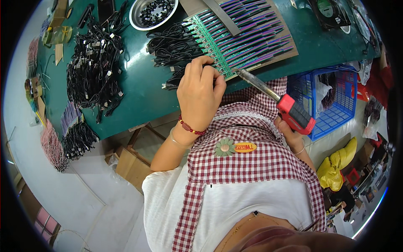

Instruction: The person picks up USB cables and small components from a bowl, positions them onto circuit board strips, and solders them using a soldering iron.

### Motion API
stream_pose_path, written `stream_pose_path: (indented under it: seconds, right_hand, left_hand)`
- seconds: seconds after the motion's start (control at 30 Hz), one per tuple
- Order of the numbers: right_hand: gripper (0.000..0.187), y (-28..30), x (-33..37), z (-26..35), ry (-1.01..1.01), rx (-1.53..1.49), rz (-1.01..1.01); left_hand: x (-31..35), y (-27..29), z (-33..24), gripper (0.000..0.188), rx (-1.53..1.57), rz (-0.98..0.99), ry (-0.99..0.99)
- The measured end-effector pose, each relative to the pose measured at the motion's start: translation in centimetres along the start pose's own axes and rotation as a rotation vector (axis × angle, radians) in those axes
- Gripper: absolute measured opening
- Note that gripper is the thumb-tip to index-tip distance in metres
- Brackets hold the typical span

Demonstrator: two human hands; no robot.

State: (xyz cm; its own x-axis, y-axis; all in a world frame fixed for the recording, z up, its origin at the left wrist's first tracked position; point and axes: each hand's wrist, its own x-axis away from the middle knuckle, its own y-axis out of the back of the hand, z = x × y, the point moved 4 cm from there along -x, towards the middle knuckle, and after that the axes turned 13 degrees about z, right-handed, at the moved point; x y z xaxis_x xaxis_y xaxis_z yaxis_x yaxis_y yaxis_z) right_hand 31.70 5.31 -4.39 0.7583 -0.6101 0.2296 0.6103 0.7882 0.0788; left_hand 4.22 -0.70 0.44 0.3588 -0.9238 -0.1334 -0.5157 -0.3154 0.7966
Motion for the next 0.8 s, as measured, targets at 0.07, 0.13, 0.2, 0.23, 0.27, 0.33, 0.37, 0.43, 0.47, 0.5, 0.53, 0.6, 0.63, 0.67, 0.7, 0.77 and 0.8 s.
stream_pose_path:
  seconds: [0.07, 0.13, 0.2, 0.23, 0.27, 0.33, 0.37, 0.43, 0.47, 0.5, 0.53, 0.6, 0.63, 0.67, 0.7, 0.77, 0.8]
  right_hand:
    - [0.017, -0.3, 0.1, 0.1, -0.006, 0.121, 0.062]
    - [0.017, -0.3, 0.0, 0.2, -0.041, 0.147, 0.053]
    - [0.016, -0.6, -0.2, 0.5, -0.022, 0.185, 0.063]
    - [0.016, -0.6, -0.3, 0.6, -0.016, 0.188, 0.059]
    - [0.016, -0.7, -0.3, 0.9, 0.015, 0.223, 0.062]
    - [0.016, -0.7, -0.5, 0.8, -0.021, 0.244, 0.078]
    - [0.016, -0.8, -0.5, 1.1, 0.022, 0.334, 0.094]
    - [0.017, -0.7, -0.6, 1.0, 0.0, 0.324, 0.094]
    - [0.017, -0.7, -0.5, 1.1, 0.029, 0.365, 0.092]
    - [0.017, -0.8, -0.4, 1.0, 0.033, 0.349, 0.091]
    - [0.017, -0.7, -0.2, 0.8, -0.007, 0.273, 0.061]
    - [0.016, -0.5, 0.0, 0.5, -0.046, 0.197, 0.032]
    - [0.016, -0.4, 0.0, 0.4, -0.022, 0.188, 0.035]
    - [0.016, -0.3, 0.1, 0.5, 0.022, 0.178, 0.033]
    - [0.016, -0.2, 0.1, 0.3, 0.003, 0.18, 0.037]
    - [0.016, -0.1, 0.3, 0.1, 0.001, 0.157, 0.027]
    - [0.016, 0.0, 0.3, 0.0, 0.0, 0.15, 0.024]
  left_hand:
    - [0.0, -0.1, 0.0, 0.014, -0.002, -0.004, 0.014]
    - [0.0, -0.1, 0.0, 0.014, -0.005, 0.0, 0.014]
    - [0.1, -0.1, 0.0, 0.014, -0.004, -0.003, 0.015]
    - [0.1, -0.1, 0.0, 0.015, -0.003, -0.001, 0.015]
    - [0.1, -0.2, 0.0, 0.015, -0.002, 0.001, 0.015]
    - [0.0, -0.2, 0.0, 0.015, -0.004, 0.001, 0.017]
    - [0.0, -0.2, 0.0, 0.016, -0.002, 0.002, 0.018]
    - [0.0, -0.2, -0.1, 0.016, -0.008, 0.008, 0.023]
    - [0.0, -0.3, -0.1, 0.016, -0.012, 0.013, 0.03]
    - [0.0, -0.2, -0.1, 0.016, -0.013, 0.014, 0.031]
    - [-0.1, -0.2, -0.1, 0.016, -0.014, 0.014, 0.027]
    - [-0.1, -0.2, -0.1, 0.017, -0.015, 0.013, 0.024]
    - [-0.1, -0.2, -0.1, 0.017, -0.013, 0.014, 0.027]
    - [-0.1, -0.2, -0.1, 0.017, -0.01, 0.016, 0.029]
    - [-0.1, -0.2, -0.1, 0.017, -0.01, 0.016, 0.029]
    - [-0.1, -0.2, -0.2, 0.017, -0.016, 0.013, 0.031]
    - [-0.1, -0.2, -0.2, 0.017, -0.021, 0.014, 0.03]
